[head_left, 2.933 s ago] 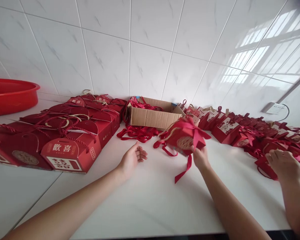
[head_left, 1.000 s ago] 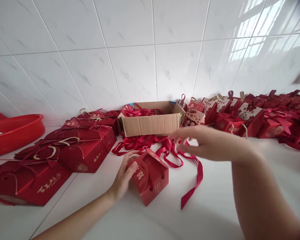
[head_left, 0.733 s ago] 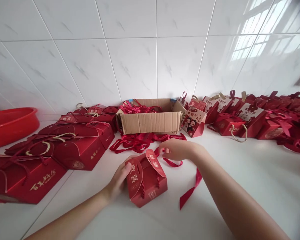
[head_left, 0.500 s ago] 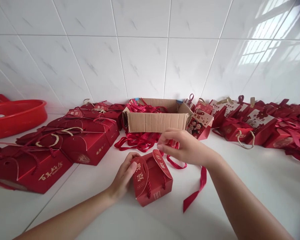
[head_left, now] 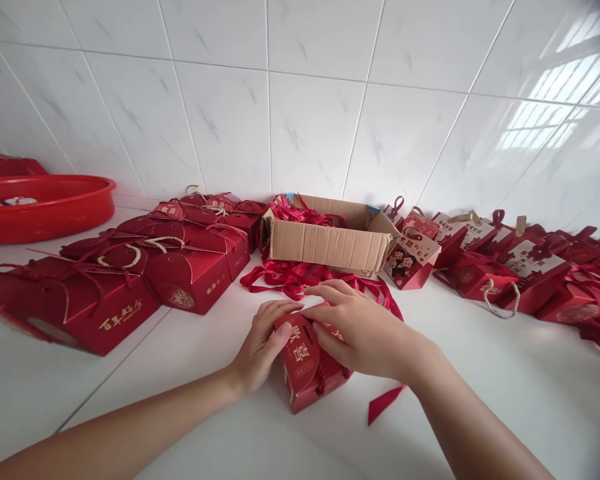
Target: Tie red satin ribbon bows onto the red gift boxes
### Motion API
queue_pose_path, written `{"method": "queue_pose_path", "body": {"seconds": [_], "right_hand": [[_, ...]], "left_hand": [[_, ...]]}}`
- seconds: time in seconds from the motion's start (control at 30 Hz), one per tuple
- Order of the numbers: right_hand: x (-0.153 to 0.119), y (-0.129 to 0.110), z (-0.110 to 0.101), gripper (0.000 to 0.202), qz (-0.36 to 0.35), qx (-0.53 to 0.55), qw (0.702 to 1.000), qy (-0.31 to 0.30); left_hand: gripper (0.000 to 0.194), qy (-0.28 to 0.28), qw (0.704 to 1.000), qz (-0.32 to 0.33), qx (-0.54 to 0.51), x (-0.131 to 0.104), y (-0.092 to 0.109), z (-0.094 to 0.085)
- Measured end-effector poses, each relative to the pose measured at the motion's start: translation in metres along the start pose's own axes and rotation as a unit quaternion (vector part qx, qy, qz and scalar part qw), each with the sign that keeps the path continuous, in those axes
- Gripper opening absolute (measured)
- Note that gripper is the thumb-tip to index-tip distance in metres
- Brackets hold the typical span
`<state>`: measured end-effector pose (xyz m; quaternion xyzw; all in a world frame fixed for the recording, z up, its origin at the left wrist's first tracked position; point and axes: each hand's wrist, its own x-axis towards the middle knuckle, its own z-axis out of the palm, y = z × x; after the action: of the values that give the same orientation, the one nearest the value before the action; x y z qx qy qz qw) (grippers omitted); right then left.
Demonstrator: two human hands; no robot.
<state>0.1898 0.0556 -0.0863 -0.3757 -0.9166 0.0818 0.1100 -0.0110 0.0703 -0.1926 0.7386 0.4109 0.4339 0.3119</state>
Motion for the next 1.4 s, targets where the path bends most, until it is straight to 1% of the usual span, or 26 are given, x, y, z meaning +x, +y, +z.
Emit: {"method": "queue_pose_path", "body": {"seconds": [0.13,0.37,0.43,0.53,0.6,0.67,0.83,0.93,1.0,1.07,1.17,1.27,1.3,1.37,1.4], "right_hand": [[-0.004,-0.002,-0.003,0.035,0.003,0.002,1.0,-0.011],[-0.012,-0.006,-0.003,0.045,0.026,0.002,0.999,-0.043],[-0.011,-0.006,-0.002,0.042,0.029,0.006,0.999,-0.032],[-0.006,-0.004,0.002,0.028,0.023,0.026,0.999,-0.012],[-0.003,-0.002,0.005,0.018,0.014,0.04,0.999,-0.009],[0.0,0.0,0.008,0.012,0.003,0.049,0.999,-0.016],[0.002,0.005,0.012,0.01,-0.028,0.066,0.997,-0.026],[0.003,0.008,0.013,0.011,-0.038,0.069,0.996,-0.03],[0.003,0.007,0.014,0.013,-0.04,0.058,0.997,-0.024],[0.003,0.005,0.014,0.011,-0.034,0.039,0.999,-0.003],[0.002,-0.002,0.009,0.009,-0.019,0.022,0.998,0.05],[-0.003,-0.009,-0.005,0.008,-0.016,0.039,0.993,0.111],[-0.007,-0.011,-0.011,0.008,-0.018,0.051,0.991,0.123],[-0.019,-0.015,-0.023,0.009,-0.014,0.071,0.99,0.119],[-0.028,-0.017,-0.028,0.01,-0.008,0.081,0.992,0.098]], "left_hand": [[0.043,0.006,1.0,-0.003,0.002,0.0,0.002,0.001],[0.042,-0.004,1.0,-0.004,0.026,0.0,0.005,0.0],[0.042,-0.001,0.999,-0.008,0.041,-0.001,0.005,0.0],[0.042,0.009,0.998,-0.015,0.052,-0.001,0.005,0.001],[0.042,0.011,0.999,-0.014,0.05,-0.001,0.006,0.002],[0.042,0.012,0.999,-0.01,0.047,-0.001,0.007,0.002],[0.04,0.016,0.999,-0.019,0.035,-0.002,0.008,0.003],[0.04,0.023,0.999,-0.025,0.013,-0.003,0.006,0.005],[0.041,0.026,0.999,-0.031,-0.002,-0.004,0.005,0.006],[0.042,0.031,0.999,-0.036,-0.009,-0.005,0.004,0.006],[0.043,0.027,0.999,-0.032,-0.007,-0.005,0.003,0.005],[0.045,0.026,0.999,-0.025,-0.015,-0.006,0.002,0.005],[0.045,0.028,0.999,-0.026,-0.02,-0.006,0.001,0.005],[0.047,0.026,0.999,-0.027,-0.026,-0.007,0.0,0.005],[0.048,0.024,0.999,-0.026,-0.027,-0.007,-0.001,0.005]]}}
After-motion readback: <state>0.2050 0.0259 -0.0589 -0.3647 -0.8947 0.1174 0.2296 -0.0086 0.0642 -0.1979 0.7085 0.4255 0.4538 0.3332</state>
